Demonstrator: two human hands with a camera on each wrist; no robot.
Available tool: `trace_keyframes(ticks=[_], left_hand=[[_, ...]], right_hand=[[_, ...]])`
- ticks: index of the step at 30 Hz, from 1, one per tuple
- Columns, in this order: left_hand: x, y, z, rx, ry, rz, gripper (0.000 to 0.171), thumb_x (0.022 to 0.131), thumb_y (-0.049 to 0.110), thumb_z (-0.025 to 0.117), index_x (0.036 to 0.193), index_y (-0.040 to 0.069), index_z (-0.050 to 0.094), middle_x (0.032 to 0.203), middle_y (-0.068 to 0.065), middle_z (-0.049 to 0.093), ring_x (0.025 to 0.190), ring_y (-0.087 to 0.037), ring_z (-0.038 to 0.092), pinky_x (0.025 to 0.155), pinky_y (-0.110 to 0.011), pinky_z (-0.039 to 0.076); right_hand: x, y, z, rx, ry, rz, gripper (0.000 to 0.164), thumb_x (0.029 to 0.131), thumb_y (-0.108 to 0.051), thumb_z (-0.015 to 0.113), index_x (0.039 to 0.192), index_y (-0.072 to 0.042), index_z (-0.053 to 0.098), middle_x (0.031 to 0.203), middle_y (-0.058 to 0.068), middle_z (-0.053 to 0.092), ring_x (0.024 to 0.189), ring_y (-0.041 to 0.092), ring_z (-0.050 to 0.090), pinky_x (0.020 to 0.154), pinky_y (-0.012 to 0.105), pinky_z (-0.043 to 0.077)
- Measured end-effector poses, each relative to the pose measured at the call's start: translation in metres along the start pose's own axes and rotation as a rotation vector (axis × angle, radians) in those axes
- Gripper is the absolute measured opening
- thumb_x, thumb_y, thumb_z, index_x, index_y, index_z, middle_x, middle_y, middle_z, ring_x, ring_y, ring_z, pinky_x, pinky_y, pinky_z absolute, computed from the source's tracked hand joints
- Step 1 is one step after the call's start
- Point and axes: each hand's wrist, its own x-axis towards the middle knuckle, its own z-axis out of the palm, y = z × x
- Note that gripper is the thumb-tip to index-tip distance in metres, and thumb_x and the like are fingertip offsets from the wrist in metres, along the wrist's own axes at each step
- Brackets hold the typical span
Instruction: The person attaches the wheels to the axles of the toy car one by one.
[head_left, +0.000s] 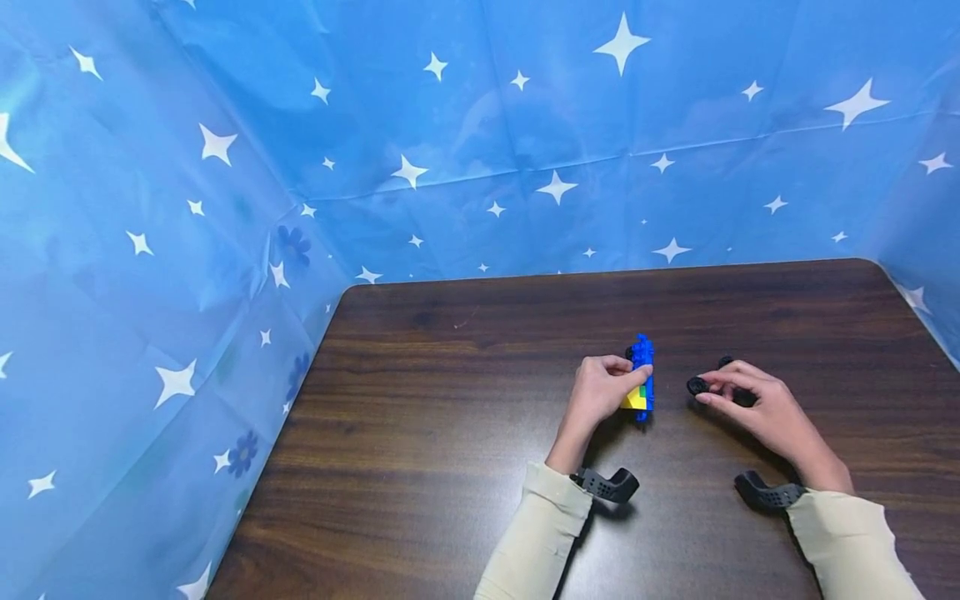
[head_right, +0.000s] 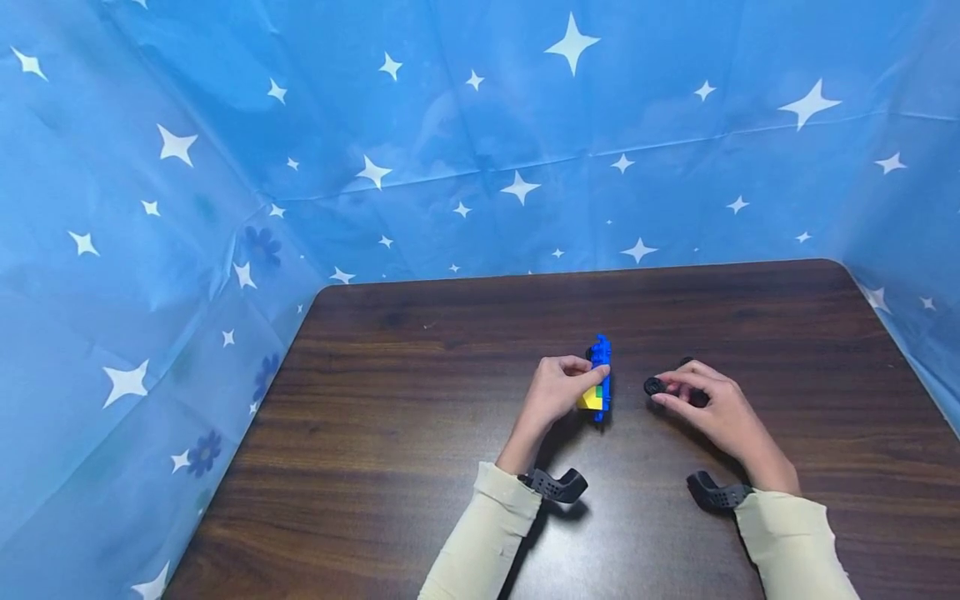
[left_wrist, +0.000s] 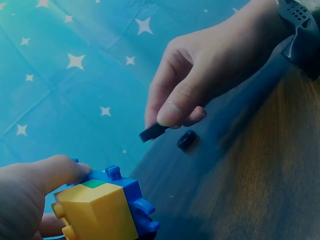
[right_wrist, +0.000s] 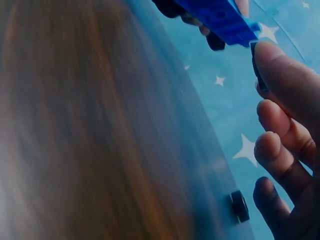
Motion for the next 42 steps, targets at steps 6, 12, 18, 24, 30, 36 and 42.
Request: trace_keyframes(ticks=[6,12,18,24,30,36,42], left_hand=[[0.002,0.002,-0.001,0.023,0.004,0.009,0.038,0.088,0.042,0.082,0.102,0.006,0.081,0.096,-0.006,0.080,0.071,-0.003,0.061,0.063,-0.019,0.051],[0.002,0.004,0.000,0.040,0.009,0.014,0.039,0.088,0.042,0.083,0.103,0.007,0.081,0.096,-0.006,0.080,0.071,-0.001,0.061,0.063,-0.018,0.050],[0.001,0.003,0.002,0.049,0.003,0.028,0.038,0.088,0.042,0.082,0.105,0.007,0.081,0.098,-0.006,0.081,0.071,0.000,0.062,0.065,-0.017,0.051],[0.001,0.004,0.004,0.031,0.001,0.036,0.038,0.088,0.041,0.082,0.105,0.007,0.081,0.096,-0.006,0.081,0.071,0.000,0.061,0.064,-0.017,0.050],[0.001,0.003,0.005,0.015,0.000,0.039,0.037,0.089,0.040,0.082,0.104,0.006,0.080,0.096,-0.006,0.080,0.071,0.000,0.060,0.063,-0.016,0.049],[-0.001,0.002,0.005,0.011,-0.019,0.057,0.038,0.089,0.040,0.082,0.105,0.005,0.081,0.098,-0.008,0.081,0.072,0.001,0.062,0.063,-0.016,0.050],[0.000,0.003,0.008,0.018,-0.029,0.055,0.037,0.090,0.039,0.081,0.106,0.005,0.080,0.098,-0.007,0.080,0.072,0.000,0.062,0.063,-0.017,0.051]], right_hand=[[0.007,-0.007,0.006,0.057,-0.021,-0.071,0.034,0.083,0.000,0.084,0.111,-0.018,0.079,0.089,-0.012,0.060,0.077,-0.001,0.050,0.064,0.019,0.040],[0.008,-0.014,0.009,0.079,-0.029,-0.080,0.035,0.082,0.002,0.084,0.110,-0.019,0.079,0.091,-0.010,0.061,0.077,-0.001,0.050,0.063,0.019,0.040],[0.008,-0.017,0.013,0.112,-0.034,-0.135,0.041,0.079,0.006,0.085,0.110,-0.020,0.079,0.092,-0.011,0.063,0.076,-0.001,0.051,0.064,0.021,0.042],[0.010,-0.021,0.014,0.132,-0.025,-0.198,0.047,0.072,0.009,0.088,0.109,-0.018,0.079,0.094,-0.009,0.066,0.077,-0.001,0.052,0.064,0.022,0.043],[0.013,-0.025,0.018,0.157,-0.031,-0.248,0.049,0.069,0.012,0.088,0.109,-0.015,0.079,0.095,-0.006,0.066,0.077,0.001,0.052,0.063,0.023,0.043],[0.013,-0.026,0.022,0.158,-0.045,-0.287,0.049,0.068,0.011,0.089,0.110,-0.011,0.079,0.094,-0.005,0.064,0.078,0.001,0.051,0.065,0.021,0.042],[0.013,-0.024,0.023,0.128,-0.044,-0.324,0.049,0.066,0.011,0.090,0.110,-0.010,0.079,0.095,-0.004,0.064,0.079,0.001,0.051,0.064,0.021,0.043]])
